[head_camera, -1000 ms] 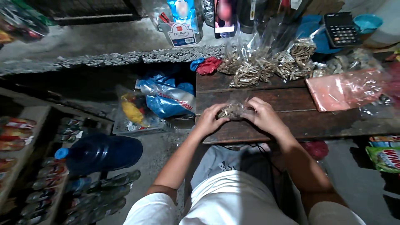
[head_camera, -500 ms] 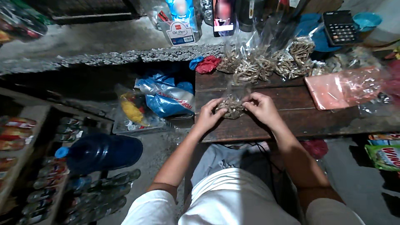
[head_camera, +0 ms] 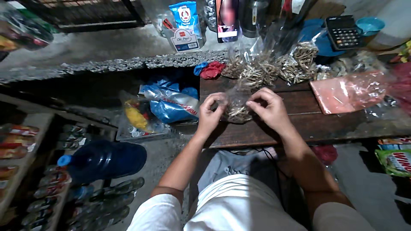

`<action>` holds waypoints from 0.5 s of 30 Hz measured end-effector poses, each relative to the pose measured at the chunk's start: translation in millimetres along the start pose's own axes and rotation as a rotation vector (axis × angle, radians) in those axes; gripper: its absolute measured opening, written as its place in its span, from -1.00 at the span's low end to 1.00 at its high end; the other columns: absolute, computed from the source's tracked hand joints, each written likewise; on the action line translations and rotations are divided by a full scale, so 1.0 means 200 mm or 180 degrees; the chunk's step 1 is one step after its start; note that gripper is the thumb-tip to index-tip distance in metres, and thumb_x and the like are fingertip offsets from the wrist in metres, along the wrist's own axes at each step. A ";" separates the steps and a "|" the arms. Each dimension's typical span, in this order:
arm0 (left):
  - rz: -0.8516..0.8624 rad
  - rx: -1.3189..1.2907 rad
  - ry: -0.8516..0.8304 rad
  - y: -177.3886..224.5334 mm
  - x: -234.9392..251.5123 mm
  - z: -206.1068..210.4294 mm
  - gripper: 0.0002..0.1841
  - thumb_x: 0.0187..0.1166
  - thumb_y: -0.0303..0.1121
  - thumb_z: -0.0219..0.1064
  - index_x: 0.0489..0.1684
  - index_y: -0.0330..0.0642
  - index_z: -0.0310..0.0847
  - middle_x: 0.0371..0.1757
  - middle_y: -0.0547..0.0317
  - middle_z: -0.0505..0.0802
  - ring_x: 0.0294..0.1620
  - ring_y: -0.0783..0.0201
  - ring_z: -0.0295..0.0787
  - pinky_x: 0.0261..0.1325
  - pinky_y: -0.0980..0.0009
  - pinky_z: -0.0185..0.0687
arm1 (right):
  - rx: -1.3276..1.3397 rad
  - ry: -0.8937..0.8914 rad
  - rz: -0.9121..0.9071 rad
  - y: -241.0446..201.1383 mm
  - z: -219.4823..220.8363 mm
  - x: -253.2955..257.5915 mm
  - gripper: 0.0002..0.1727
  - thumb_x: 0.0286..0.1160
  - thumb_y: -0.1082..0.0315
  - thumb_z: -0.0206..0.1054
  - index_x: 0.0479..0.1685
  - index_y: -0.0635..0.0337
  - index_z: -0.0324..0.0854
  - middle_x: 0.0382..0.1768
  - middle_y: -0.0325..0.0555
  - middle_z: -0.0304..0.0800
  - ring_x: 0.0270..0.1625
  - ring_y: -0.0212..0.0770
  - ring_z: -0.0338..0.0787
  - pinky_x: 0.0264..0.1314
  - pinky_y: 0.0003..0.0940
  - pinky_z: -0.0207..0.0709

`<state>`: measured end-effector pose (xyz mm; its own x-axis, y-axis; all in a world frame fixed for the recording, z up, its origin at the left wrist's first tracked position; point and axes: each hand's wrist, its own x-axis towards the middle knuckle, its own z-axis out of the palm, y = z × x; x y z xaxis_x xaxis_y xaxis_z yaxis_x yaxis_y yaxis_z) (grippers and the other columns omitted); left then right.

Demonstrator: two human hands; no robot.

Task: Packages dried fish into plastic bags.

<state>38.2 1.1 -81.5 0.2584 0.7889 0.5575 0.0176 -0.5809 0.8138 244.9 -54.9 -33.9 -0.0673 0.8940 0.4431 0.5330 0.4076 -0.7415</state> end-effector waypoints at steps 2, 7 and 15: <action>0.0073 -0.0015 0.0030 0.02 0.02 -0.01 -0.84 0.60 -0.50 0.28 -0.13 -0.48 0.67 0.18 -0.05 0.79 0.28 0.41 0.69 0.40 0.46 0.56 | -0.0007 -0.0096 -0.0026 -0.01 -0.01 0.00 -0.86 0.48 0.41 0.41 -0.20 0.34 0.77 -0.16 -0.02 0.71 -0.22 -0.43 0.64 -0.16 -0.65 0.51; -0.0068 -0.0408 0.0062 0.06 0.01 -0.03 -0.90 0.60 -0.50 0.29 -0.07 -0.24 0.69 0.01 0.39 0.83 0.11 0.59 0.73 0.30 0.51 0.65 | 0.0020 -0.0032 0.0093 0.01 -0.07 -0.02 -0.83 0.48 0.40 0.40 -0.19 0.38 0.77 -0.04 0.06 0.68 -0.14 -0.38 0.68 -0.12 -0.60 0.58; 0.0132 -0.0619 -0.0028 0.10 0.09 -0.10 -0.89 0.65 -0.40 0.28 -0.06 -0.12 0.72 0.04 0.45 0.85 0.16 0.53 0.75 0.31 0.45 0.66 | 0.0661 -0.0009 0.0181 0.06 -0.03 0.02 -0.81 0.46 0.43 0.41 -0.11 0.43 0.73 0.11 0.03 0.69 0.18 -0.45 0.69 0.24 -0.64 0.58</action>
<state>23.5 7.8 -52.7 0.2634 0.7629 0.5904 -0.1800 -0.5625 0.8070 256.1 -47.3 -38.0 -0.0446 0.9171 0.3962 0.3507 0.3857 -0.8534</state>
